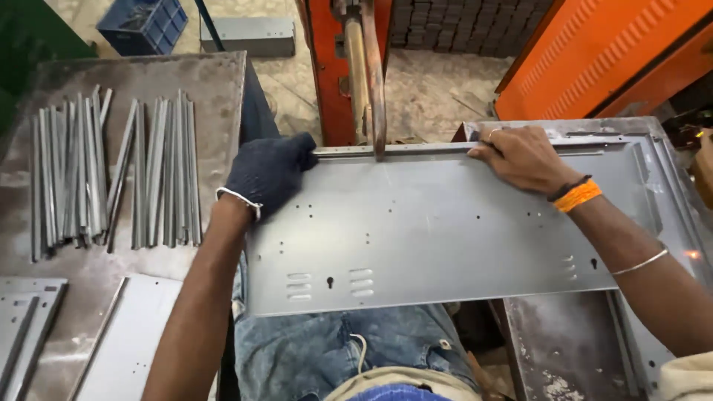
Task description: Use a spot welding machine to join a metal strip to a larger metal panel.
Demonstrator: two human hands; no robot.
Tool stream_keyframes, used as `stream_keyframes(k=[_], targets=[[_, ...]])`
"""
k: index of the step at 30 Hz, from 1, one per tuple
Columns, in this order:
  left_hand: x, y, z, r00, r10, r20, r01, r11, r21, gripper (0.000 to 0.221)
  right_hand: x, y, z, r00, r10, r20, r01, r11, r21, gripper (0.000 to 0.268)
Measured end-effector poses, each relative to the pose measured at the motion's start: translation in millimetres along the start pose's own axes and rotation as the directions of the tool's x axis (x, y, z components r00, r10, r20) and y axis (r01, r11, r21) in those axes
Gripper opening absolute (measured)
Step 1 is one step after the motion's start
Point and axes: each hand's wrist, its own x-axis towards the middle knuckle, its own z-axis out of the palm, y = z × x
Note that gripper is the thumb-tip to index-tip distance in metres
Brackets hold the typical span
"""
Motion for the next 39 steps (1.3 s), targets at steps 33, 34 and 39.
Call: stream_keyframes(k=[33, 34, 39], targets=[[28.2, 66.3, 43.9, 0.967, -0.222, -0.129, 0.174, 0.937, -0.303, 0.034, -46.5, 101.4, 14.2, 0.988, 0.152, 0.041, -0.142, 0.972, -0.189, 0.051], [27.2, 63.3, 47.2, 0.966, -0.227, -0.127, 0.18, 0.936, -0.302, 0.034, -48.4, 105.1, 18.1, 0.988, 0.148, 0.044, -0.138, 0.973, -0.186, 0.051], [29.2, 52.9, 22.1, 0.983, -0.112, -0.145, 0.092, 0.986, -0.136, 0.031, -41.9, 70.4, -6.9, 0.992, -0.001, -0.129, -0.012, 0.995, -0.098, 0.05]])
